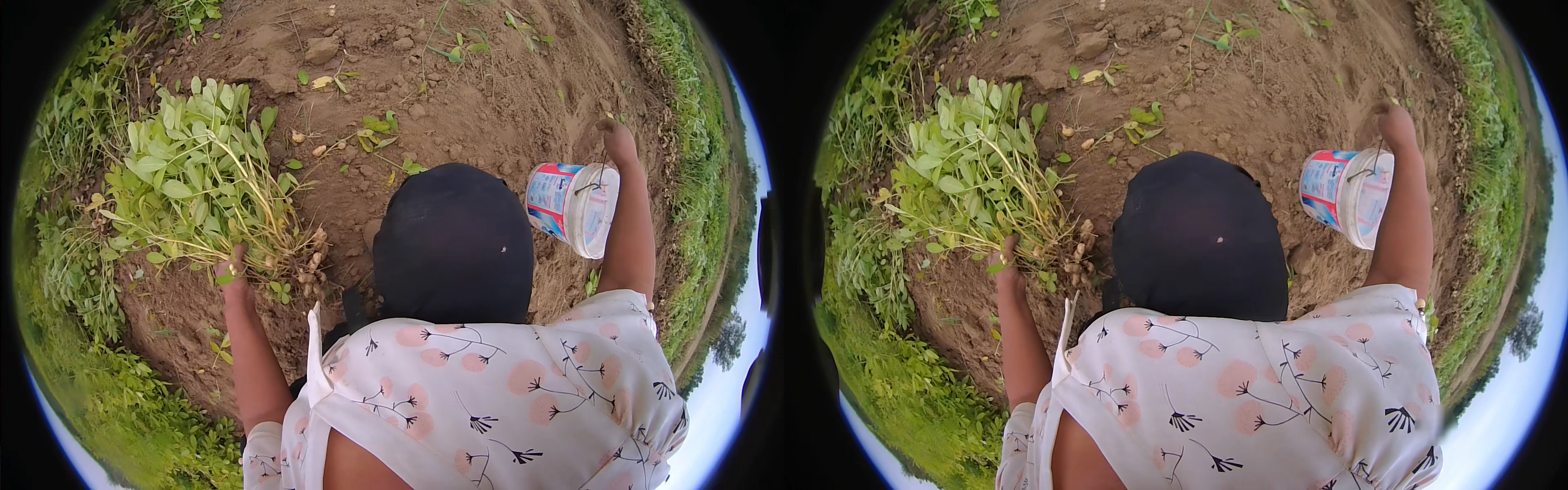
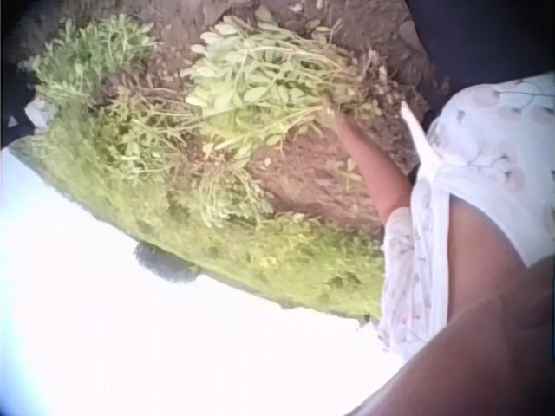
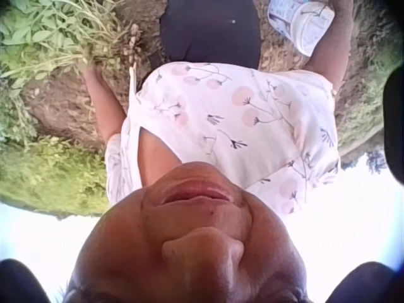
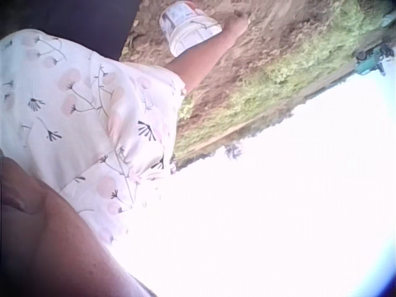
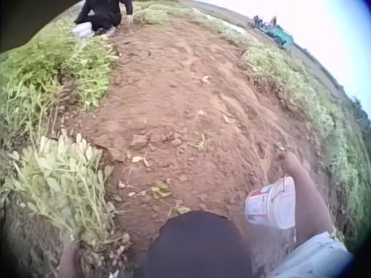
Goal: The person kneels on the ground and pulls peanut plants from the soil by hand. They shake the roots to dislodge soil and place the harvested peanuts into a nearby bucket.
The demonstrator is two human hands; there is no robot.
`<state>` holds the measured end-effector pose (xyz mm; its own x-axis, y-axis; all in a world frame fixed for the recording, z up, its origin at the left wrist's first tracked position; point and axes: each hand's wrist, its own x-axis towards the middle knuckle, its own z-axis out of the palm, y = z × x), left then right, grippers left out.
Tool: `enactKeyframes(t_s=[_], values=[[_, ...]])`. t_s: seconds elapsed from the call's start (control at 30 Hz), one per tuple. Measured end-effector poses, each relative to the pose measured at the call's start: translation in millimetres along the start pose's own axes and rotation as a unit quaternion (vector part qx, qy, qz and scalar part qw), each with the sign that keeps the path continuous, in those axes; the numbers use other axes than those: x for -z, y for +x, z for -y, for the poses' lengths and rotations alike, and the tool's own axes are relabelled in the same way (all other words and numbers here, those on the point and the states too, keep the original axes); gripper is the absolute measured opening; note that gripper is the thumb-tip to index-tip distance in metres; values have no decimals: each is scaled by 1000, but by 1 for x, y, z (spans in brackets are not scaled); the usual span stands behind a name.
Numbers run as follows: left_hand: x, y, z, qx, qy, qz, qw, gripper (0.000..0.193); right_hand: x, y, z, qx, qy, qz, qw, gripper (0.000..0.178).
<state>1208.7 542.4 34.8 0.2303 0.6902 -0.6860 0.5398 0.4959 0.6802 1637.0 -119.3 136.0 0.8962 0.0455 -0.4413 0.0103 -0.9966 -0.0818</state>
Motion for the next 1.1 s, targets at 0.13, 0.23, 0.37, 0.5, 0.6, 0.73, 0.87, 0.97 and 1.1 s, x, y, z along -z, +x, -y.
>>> enactKeyframes(t_s=[0.13,0.23,0.37,0.5,0.6,0.73,0.87,0.97,1.1], values=[[13,29,17,27,55,-60,996,50,23,-32,25,-30,-115,45,992,49],[11,27,23,-11,54,-53,997,61,22,-51,40,-26,-177,66,982,54],[4,16,15,10,65,-64,996,79,36,-53,74,-2,-206,52,977,62],[2,4,-2,51,78,-21,995,101,56,-40,95,120,-130,-109,978,50],[-1,5,2,28,87,-55,994,115,87,-11,116,97,-67,-112,987,42],[3,16,12,34,82,-40,995,116,104,23,153,94,83,-249,960,37],[4,7,6,31,60,-44,997,116,90,103,203,19,266,-210,940,32],[3,15,12,49,68,-51,995,116,74,172,234,-24,410,-166,896,30],[-7,9,3,92,79,-10,993,87,-5,236,276,-48,529,-51,846,33]])
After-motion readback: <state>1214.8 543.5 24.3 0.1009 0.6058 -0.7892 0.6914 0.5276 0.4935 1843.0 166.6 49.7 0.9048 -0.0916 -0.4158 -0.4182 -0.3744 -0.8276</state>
